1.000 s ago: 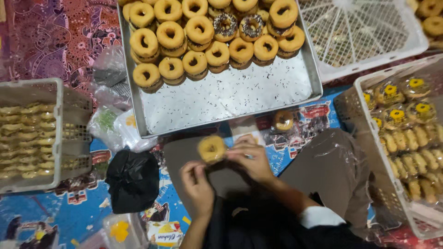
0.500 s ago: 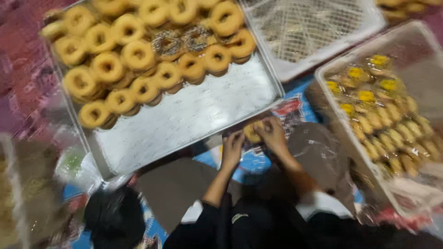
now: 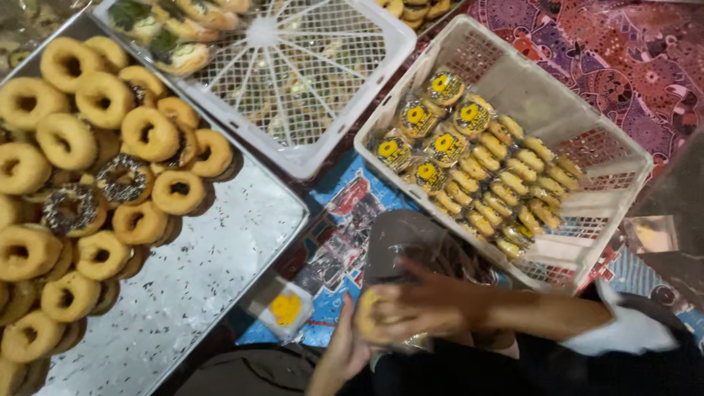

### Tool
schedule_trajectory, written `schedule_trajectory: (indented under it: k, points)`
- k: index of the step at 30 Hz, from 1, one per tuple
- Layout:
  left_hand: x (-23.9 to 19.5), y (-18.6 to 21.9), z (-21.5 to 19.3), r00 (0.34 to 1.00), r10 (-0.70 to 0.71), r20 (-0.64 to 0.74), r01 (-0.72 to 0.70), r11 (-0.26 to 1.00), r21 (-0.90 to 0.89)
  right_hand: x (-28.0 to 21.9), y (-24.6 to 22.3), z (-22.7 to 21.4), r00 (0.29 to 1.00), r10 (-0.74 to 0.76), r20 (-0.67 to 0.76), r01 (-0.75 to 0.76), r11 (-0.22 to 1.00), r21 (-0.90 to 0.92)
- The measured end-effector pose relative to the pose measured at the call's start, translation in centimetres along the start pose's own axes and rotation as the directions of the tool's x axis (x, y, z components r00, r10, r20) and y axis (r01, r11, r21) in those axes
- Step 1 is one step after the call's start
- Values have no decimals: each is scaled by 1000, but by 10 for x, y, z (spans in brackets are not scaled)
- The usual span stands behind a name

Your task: The person picks doughnuts from a metal tray, places them into clear plastic bags, and arranges the sealed bags into a white plastic basket. The person repeats this process for multiple doughnuts throughout the clip.

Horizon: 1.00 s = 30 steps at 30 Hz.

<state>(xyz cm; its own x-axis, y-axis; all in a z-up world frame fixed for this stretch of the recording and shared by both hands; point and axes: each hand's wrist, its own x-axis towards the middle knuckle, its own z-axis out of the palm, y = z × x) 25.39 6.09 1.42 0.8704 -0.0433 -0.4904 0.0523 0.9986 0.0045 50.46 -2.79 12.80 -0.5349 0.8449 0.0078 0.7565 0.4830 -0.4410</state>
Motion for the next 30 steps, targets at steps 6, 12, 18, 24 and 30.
schedule_trajectory:
  k: [6, 12, 18, 24, 30]
  points:
    - [10, 9, 51, 994, 18, 107, -20, 1000, 17, -120, 144, -64, 634, 737, 234, -632, 319, 707]
    - [7, 17, 40, 998, 38, 53, -54, 934, 353, -143, 198, 32, 503, 820, 275, -841, 391, 374]
    - [9, 46, 13, 939, 173, -298, -90, 958, 273, -168, 182, -1, 312, 933, 181, -644, 67, 762]
    - [22, 40, 4, 963, 219, -160, -149, 920, 364, -207, 289, 19, 419, 907, 30, -633, 269, 726]
    - [-13, 54, -46, 835, 302, -460, -130, 920, 369, -253, 341, 25, 70, 994, -85, -736, 109, 668]
